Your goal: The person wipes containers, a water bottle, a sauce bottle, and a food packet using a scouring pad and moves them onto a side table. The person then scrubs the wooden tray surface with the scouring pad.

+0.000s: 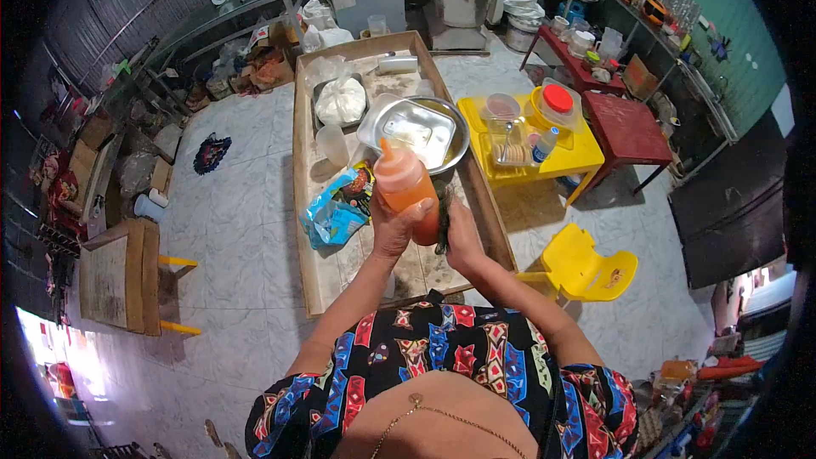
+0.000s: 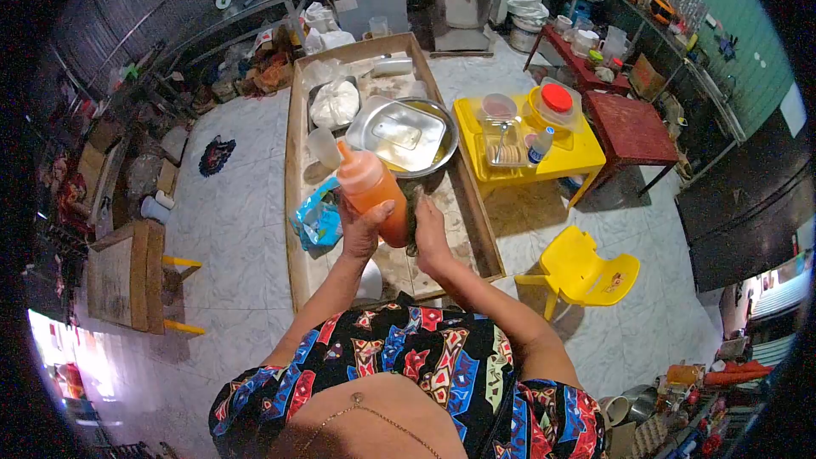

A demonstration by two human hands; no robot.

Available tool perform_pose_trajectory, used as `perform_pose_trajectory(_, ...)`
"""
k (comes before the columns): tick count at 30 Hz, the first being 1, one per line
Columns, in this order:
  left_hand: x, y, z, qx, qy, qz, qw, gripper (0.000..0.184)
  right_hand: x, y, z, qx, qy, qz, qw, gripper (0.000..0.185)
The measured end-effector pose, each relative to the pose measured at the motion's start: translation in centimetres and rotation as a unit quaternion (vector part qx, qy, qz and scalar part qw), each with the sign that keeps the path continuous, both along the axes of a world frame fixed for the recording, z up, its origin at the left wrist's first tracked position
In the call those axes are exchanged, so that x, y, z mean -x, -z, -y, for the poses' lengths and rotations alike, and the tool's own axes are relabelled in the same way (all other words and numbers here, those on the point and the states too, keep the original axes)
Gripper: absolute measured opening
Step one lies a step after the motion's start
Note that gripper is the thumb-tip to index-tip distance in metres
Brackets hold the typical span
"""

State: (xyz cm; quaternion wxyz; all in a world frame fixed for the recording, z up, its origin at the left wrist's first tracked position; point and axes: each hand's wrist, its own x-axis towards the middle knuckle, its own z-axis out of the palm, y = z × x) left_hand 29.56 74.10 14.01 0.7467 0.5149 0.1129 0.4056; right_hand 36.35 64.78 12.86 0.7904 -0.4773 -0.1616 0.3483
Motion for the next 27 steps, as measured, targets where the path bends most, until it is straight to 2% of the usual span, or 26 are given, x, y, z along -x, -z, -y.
perform_pose_trajectory(1, 0.0, -0.1, 0.1, -0.001, 0.001, 0.000, 1.000, 0.063, 0.1, -0.3, 0.1, -0.001, 0.001, 0.000, 1.000, 0.037)
perform_pose_trajectory(3, 0.1, -0.1, 0.4, -0.116, -0.054, -0.045, 0.991, 0.068, 0.4, -1.4, 0.4, 0.022, 0.033, 0.137, 0.990, 0.034)
perform_pose_trajectory(6, 0.5, 0.6, 0.7, -0.080, -0.039, -0.062, 0.994, 0.076, -0.4, -3.4, 0.1, -0.006, 0.071, 0.197, 0.978, 0.032)
perform_pose_trajectory(7, 0.6, 0.8, 0.9, -0.081, -0.038, -0.062, 0.994, 0.076, -0.8, -4.3, -0.2, -0.006, 0.071, 0.197, 0.978, 0.032)
perform_pose_trajectory(9, 0.9, 1.0, 1.3, -0.040, 0.016, -0.001, 0.999, 0.083, -1.5, -6.2, -1.0, -0.093, 0.105, 0.159, 0.977, 0.031)
perform_pose_trajectory(10, 0.7, 0.3, 1.8, -0.039, 0.034, 0.027, 0.998, 0.070, -1.5, -7.4, -1.3, -0.110, 0.115, 0.145, 0.977, 0.026)
perform_pose_trajectory(11, 0.7, 0.0, 1.9, -0.040, 0.034, 0.028, 0.998, 0.070, -2.1, -7.8, -1.4, -0.110, 0.115, 0.146, 0.976, 0.026)
perform_pose_trajectory(13, 0.8, -0.3, 2.0, -0.100, 0.062, -0.029, 0.993, 0.071, -3.2, -8.3, -1.4, -0.021, -0.054, 0.181, 0.982, 0.023)
perform_pose_trajectory(14, 0.6, 0.3, 1.9, -0.045, 0.061, -0.049, 0.996, 0.073, -3.4, -8.4, -1.6, 0.011, -0.084, 0.259, 0.962, 0.024)
perform_pose_trajectory(17, 0.7, 0.4, 1.9, -0.078, -0.001, -0.058, 0.995, 0.076, -3.2, -6.6, -2.1, -0.006, -0.053, 0.330, 0.942, 0.024)
perform_pose_trajectory(19, 0.8, 0.7, 2.0, -0.059, -0.001, -0.017, 0.998, 0.075, -1.7, -5.7, -1.8, -0.032, -0.033, 0.284, 0.958, 0.025)
perform_pose_trajectory(21, 0.9, 1.2, 2.0, -0.021, 0.001, 0.063, 0.998, 0.073, 0.2, -5.5, -1.0, -0.022, 0.116, 0.418, 0.901, 0.028)
perform_pose_trajectory(22, 0.7, 1.4, 2.0, -0.145, -0.094, -0.070, 0.982, 0.069, 0.9, -5.4, -0.6, -0.023, 0.117, 0.418, 0.900, 0.028)
perform_pose_trajectory(24, 0.3, 2.0, 1.3, -0.145, -0.094, -0.024, 0.985, 0.063, 1.9, -5.3, 0.1, 0.048, 0.167, 0.572, 0.801, 0.036)
perform_pose_trajectory(25, 0.2, 1.8, 1.0, -0.143, -0.094, 0.020, 0.985, 0.058, 2.3, -5.1, 0.3, 0.048, 0.169, 0.573, 0.801, 0.036)
perform_pose_trajectory(26, 0.0, 1.5, 0.8, -0.007, -0.037, 0.074, 0.997, 0.045, 2.8, -5.0, 0.3, 0.055, 0.169, 0.620, 0.765, 0.040)
perform_pose_trajectory(27, 0.0, 1.3, 0.7, -0.008, -0.036, 0.074, 0.997, 0.045, 2.9, -5.0, 0.3, 0.062, 0.168, 0.664, 0.726, 0.045)
